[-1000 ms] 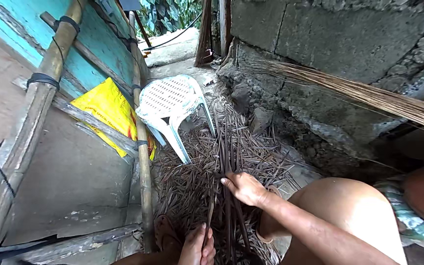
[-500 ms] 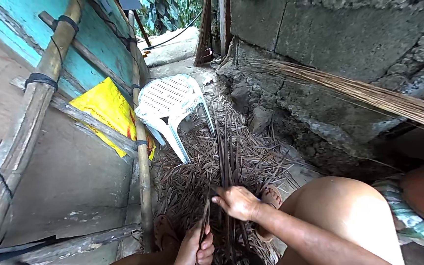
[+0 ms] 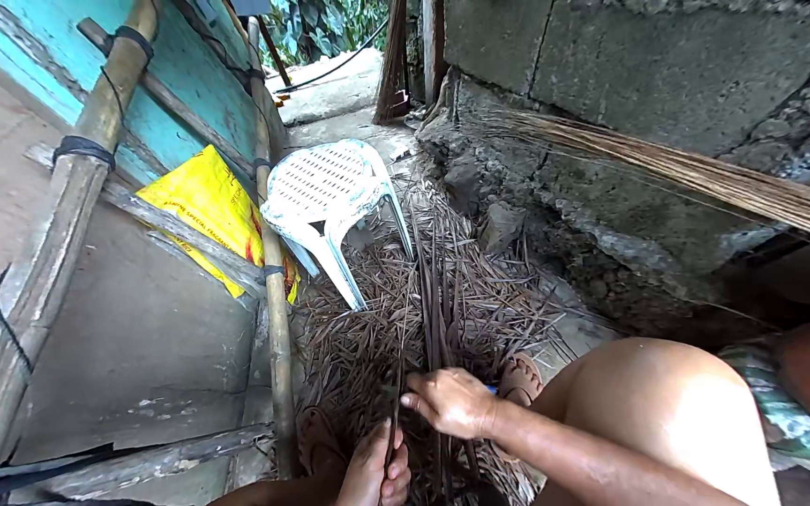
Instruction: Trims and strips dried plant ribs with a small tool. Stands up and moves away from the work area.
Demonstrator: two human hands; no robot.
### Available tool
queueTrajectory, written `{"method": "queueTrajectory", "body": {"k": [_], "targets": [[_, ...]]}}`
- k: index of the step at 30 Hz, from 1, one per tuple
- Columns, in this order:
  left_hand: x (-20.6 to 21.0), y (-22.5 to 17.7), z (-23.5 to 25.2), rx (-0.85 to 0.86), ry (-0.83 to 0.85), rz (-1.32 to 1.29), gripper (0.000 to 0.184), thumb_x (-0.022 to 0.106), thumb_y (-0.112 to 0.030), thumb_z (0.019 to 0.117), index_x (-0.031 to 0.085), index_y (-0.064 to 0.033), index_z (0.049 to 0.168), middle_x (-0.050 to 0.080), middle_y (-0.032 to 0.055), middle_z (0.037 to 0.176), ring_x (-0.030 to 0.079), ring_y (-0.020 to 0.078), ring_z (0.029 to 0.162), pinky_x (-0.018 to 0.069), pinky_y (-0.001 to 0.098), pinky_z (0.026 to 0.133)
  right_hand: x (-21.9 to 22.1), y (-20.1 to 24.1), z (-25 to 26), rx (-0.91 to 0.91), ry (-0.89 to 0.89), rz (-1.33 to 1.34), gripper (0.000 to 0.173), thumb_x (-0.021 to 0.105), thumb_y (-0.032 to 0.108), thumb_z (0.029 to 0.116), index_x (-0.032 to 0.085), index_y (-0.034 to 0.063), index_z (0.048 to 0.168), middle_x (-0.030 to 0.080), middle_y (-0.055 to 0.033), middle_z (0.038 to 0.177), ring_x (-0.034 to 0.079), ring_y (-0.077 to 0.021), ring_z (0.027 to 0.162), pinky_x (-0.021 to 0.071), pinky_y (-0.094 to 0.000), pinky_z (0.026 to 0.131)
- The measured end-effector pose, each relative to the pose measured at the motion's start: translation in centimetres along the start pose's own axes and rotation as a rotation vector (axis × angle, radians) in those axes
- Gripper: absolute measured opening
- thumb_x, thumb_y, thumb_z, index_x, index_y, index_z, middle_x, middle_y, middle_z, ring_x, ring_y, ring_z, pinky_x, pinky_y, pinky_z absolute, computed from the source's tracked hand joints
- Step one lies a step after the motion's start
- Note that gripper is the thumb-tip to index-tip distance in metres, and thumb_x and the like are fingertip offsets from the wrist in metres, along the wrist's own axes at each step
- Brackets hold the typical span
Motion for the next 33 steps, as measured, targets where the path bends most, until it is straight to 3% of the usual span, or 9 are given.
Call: {"method": "queueTrajectory", "body": {"k": [4, 6, 10, 14, 19, 28, 33], "targets": [[0.3, 0.2, -0.1, -0.001, 0.016, 0.061, 0.040, 0.020, -0.026, 0.1144, 0.048, -0.0114, 0.090, 0.041, -0.0069, 0.056, 0.034, -0.0011, 0.037, 0.0316, 0.0118, 0.036, -2.3, -3.2, 1.3, 0.272, -0.126, 0.064, 0.056, 0.031, 0.048, 0.1112, 0.060, 0.0017, 0.127, 0.067, -0.0252, 0.116, 0.065, -0.0436, 0.115, 0.0492, -0.0619, 0.096], [0.1, 0.3, -0.3, 0.019, 0.017, 0.093, 0.040, 0.021, -0.026, 0.1142, 0.049, -0.0113, 0.090, 0.042, -0.0067, 0.056, 0.035, -0.0011, 0.038, 0.0314, 0.0118, 0.036, -3.2, -4.0, 1.2, 0.306, -0.175, 0.155, 0.054, 0.032, 0.046, 0.1114, 0.061, 0.0027, 0.125, 0.067, -0.0239, 0.114, 0.065, -0.0413, 0.114, 0.0487, -0.0603, 0.096], [-0.2, 0.2, 0.2, 0.060, -0.040, 0.090, 0.039, 0.023, -0.027, 0.1146, 0.049, -0.0093, 0.091, 0.044, -0.0045, 0.057, 0.037, 0.0005, 0.039, 0.0336, 0.0126, 0.037, -0.9, -1.5, -0.5, -0.017, -0.103, 0.354, 0.047, 0.040, 0.035, 0.1113, 0.065, -0.0048, 0.110, 0.065, -0.0235, 0.096, 0.064, -0.0375, 0.095, 0.0485, -0.0572, 0.088], [0.0, 0.3, 0.2, 0.058, -0.057, 0.064, 0.039, 0.020, -0.021, 0.1138, 0.049, -0.0103, 0.089, 0.045, -0.0051, 0.056, 0.037, -0.0004, 0.038, 0.0333, 0.0120, 0.037, 1.4, 0.9, -1.1, -0.149, 0.069, 0.233, 0.047, 0.039, 0.039, 0.1112, 0.062, -0.0010, 0.106, 0.064, -0.0207, 0.089, 0.065, -0.0375, 0.091, 0.0491, -0.0576, 0.083], [0.0, 0.4, 0.1, 0.040, -0.025, 0.097, 0.037, 0.022, -0.025, 0.1145, 0.048, -0.0103, 0.092, 0.041, -0.0059, 0.056, 0.034, -0.0005, 0.037, 0.0315, 0.0120, 0.036, 0.2, -0.7, 0.5, -0.030, 0.050, 0.045, 0.051, 0.035, 0.045, 0.1112, 0.062, 0.0016, 0.116, 0.068, -0.0225, 0.101, 0.066, -0.0403, 0.105, 0.0495, -0.0593, 0.092], [0.6, 0.2, 0.3, 0.060, -0.084, 0.147, 0.034, 0.025, -0.025, 0.1146, 0.047, -0.0095, 0.094, 0.040, -0.0053, 0.057, 0.033, 0.0000, 0.038, 0.0313, 0.0130, 0.036, -0.9, -0.9, 1.0, 0.043, 0.007, -0.095, 0.055, 0.033, 0.048, 0.1106, 0.061, 0.0018, 0.119, 0.069, -0.0236, 0.106, 0.066, -0.0426, 0.108, 0.0494, -0.0604, 0.093], [0.6, 0.7, -0.5, 0.095, -0.086, 0.248, 0.033, 0.026, -0.021, 0.1141, 0.050, -0.0077, 0.095, 0.042, -0.0043, 0.057, 0.035, 0.0005, 0.039, 0.0313, 0.0131, 0.037, -3.3, -4.1, 1.6, 0.349, -0.144, 0.075, 0.058, 0.032, 0.049, 0.1105, 0.061, 0.0029, 0.129, 0.066, -0.0258, 0.121, 0.063, -0.0439, 0.119, 0.0475, -0.0632, 0.098]]}}
Point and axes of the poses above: each hand's wrist, its own z-axis towards the middle knuckle, its own x-axis out of the palm, y = z × x, the point moved 1 cm from there along z, towards the middle knuckle
